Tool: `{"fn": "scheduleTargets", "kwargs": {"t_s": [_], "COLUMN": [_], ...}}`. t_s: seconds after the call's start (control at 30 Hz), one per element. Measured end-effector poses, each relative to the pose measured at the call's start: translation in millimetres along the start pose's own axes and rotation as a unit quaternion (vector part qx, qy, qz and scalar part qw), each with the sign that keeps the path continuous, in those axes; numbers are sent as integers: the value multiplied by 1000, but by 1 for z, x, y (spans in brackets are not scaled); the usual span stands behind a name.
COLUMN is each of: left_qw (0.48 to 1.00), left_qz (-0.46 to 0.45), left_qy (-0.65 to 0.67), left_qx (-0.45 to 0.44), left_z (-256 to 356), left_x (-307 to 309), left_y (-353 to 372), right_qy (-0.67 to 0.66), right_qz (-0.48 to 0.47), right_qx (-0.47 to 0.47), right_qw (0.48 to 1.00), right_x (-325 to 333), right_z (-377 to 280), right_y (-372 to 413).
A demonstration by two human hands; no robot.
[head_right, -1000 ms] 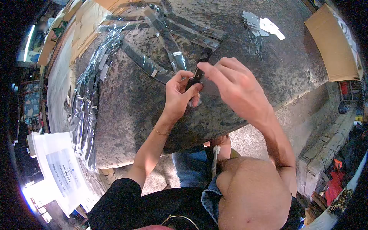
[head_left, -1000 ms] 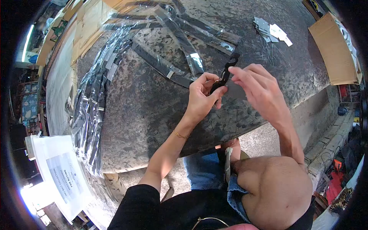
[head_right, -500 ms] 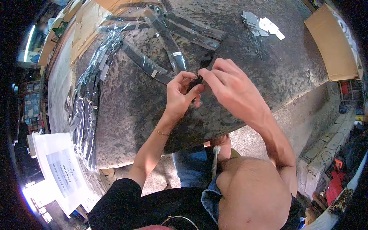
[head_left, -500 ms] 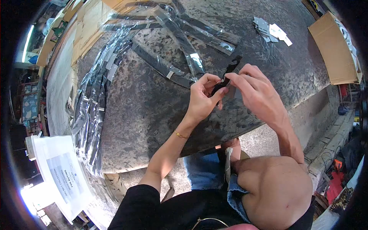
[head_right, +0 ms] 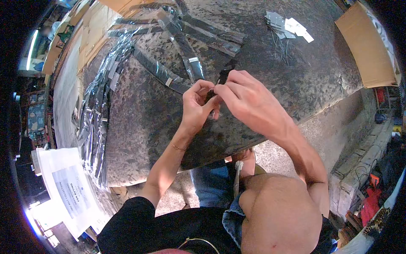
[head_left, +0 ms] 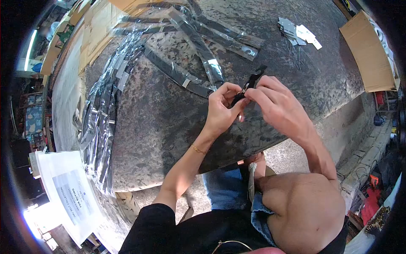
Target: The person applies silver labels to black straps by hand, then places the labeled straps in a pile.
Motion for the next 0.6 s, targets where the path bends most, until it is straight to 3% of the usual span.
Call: {"fn": "scheduleTargets", "kwargs": {"t_s": [0.27, 0.33, 0.47, 0.57, 0.6], "left_qw": [1000, 1000, 1000, 999, 999], "left_qz": [-10, -11, -22, -17, -14], "left_qy": [2, -3, 4, 14, 26], "left_qx": [8, 13, 17, 25, 34], "left_z": [7, 6, 4, 3, 2], "left_x": [1, 0, -1, -3, -2], "left_y": [-1, -1, -3, -4, -4], "right_qy": [-93, -159, -195, -208, -164], "right_qz": [20, -42, -41, -17, 23], "right_qx": [-63, -125, -135, -155, -122], "right_qw": [993, 978, 971, 966, 979], "right_x": [-12, -19, -21, -21, -14], "right_z": [13, 24, 30, 36, 35], "right_y": [3, 4, 9, 12, 11]}}
Point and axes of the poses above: each hand's wrist, its own y-axis away from the middle knuckle, its own x-axis out of the back of the hand, z = x × y, the point moved 7 cm from there along -y, towards the middle knuckle, and after that the axes turned 4 degrees about y, right-handed, at the moved point
